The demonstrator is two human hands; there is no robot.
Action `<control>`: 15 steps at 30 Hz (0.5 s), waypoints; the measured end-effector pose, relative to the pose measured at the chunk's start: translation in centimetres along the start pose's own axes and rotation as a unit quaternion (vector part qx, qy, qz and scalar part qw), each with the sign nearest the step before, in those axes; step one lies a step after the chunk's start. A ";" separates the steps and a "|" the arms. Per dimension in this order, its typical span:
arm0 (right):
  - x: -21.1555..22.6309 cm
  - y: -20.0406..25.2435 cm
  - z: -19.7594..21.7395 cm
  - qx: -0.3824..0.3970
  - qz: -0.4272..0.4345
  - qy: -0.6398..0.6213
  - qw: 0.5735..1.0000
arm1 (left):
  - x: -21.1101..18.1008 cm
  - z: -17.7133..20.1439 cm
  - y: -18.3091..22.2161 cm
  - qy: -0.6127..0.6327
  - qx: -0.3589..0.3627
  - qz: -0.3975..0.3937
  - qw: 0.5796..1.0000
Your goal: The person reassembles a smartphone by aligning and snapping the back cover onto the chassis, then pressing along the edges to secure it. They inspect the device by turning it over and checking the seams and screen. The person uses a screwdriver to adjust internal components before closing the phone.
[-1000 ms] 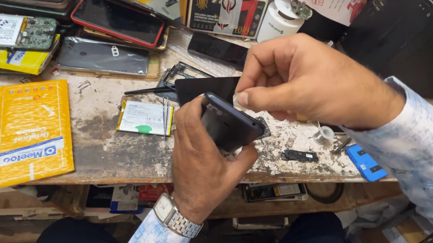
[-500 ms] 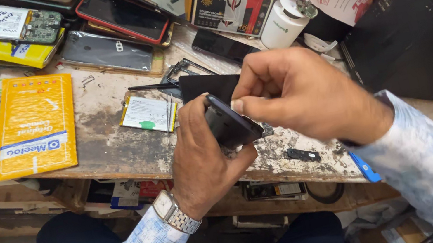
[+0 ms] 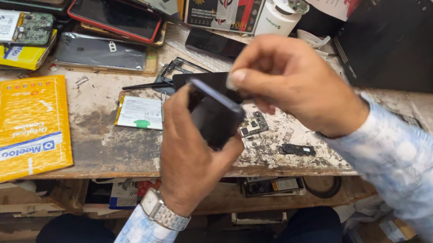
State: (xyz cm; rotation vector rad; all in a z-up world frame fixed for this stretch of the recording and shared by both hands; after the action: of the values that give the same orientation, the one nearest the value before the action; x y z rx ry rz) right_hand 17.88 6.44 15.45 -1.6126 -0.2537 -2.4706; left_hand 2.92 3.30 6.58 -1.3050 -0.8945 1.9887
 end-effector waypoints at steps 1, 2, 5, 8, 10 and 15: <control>-0.7 0.4 0.9 -0.029 0.018 -0.006 0.999 | 0.5 0.3 0.0 0.015 -0.009 0.022 1.000; -1.6 0.9 1.7 -0.059 0.037 -0.011 0.998 | 1.0 0.6 0.0 0.030 -0.018 0.044 0.998; -4.7 1.7 3.4 -0.183 0.079 0.240 0.950 | 3.6 0.6 0.3 0.244 -0.044 0.157 0.956; -8.9 2.0 3.3 -0.188 0.057 0.381 0.903 | 5.9 0.1 0.8 0.459 -0.077 0.252 0.849; -10.7 2.7 3.0 -0.209 0.061 0.454 0.864 | 6.7 -0.2 1.1 0.540 -0.084 0.292 0.785; -11.2 3.7 2.4 -0.231 0.121 0.504 0.823 | 6.2 -1.0 1.1 0.638 -0.065 0.304 0.705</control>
State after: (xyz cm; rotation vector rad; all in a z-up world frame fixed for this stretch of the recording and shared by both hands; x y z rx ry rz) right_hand 25.32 4.02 6.28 -0.1745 0.6924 -2.8689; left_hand 1.64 7.58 2.09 -2.6902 0.1479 0.8044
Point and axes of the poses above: each hand's wrist, its own y-axis away from the middle knuckle, its own z-axis out of the back of the hand, x = y × z, the point moved 7 cm from there along -y, towards the middle knuckle, and after that the axes turned 8 degrees about -z, right-handed, at the moved point
